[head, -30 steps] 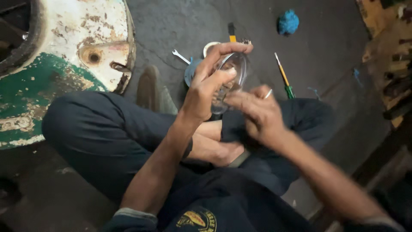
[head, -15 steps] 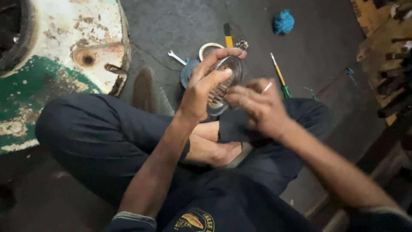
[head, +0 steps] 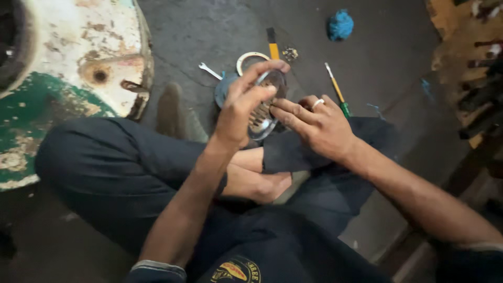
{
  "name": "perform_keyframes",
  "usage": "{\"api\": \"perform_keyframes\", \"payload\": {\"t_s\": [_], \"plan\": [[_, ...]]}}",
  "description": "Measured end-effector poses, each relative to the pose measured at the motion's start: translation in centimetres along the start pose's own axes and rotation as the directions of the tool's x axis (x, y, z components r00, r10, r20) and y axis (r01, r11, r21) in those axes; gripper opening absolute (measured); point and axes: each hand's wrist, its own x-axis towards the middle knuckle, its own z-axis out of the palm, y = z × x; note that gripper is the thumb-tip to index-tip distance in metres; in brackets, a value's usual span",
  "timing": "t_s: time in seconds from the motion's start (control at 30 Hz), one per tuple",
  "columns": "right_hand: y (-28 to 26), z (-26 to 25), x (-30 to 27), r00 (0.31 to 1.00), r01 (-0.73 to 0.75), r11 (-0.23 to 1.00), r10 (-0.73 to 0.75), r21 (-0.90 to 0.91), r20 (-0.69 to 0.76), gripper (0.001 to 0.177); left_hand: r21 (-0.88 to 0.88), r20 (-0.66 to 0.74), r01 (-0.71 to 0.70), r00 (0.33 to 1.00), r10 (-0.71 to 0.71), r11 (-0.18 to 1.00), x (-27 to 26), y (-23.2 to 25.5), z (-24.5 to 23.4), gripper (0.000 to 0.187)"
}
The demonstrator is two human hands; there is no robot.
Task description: The person sits on the floor and uses a screwdriver and wrench to disassemble and reassemble a circular metal mechanical part. They remove screws, separate the components, and then put them back together.
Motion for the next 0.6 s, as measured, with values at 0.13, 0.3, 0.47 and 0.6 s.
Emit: {"api": "perform_keyframes", "payload": {"t_s": [0.13,0.3,0.47,0.6], "plan": [[-2.9,0.2,-0.5,0.980,-0.200,0.914,0.194,0.353,0.052,0.065,-0.103,-0.032,0.072,0.997,-0.076,0.992,-0.1,-0.4,-0.4,0.044],[-3.5,1.6,-1.1,0.963,-0.259,0.744,0.244,0.617,0.109,0.069,0.020,-0.048,0.094,0.994,-0.093,0.995,-0.4,-0.5,-0.9,0.045],[1.6,-0.3,-1.3,0.936,-0.173,0.974,0.116,0.147,0.332,0.061,-0.129,-0.025,0.069,0.997,-0.072,0.989,0.0,-0.7,0.4,0.044],[-3.0,0.6,-0.7,0.967,-0.253,0.721,0.207,0.645,0.148,0.069,-0.062,-0.131,0.100,0.986,-0.108,0.993,-0.3,-0.1,-0.9,0.046]]}}
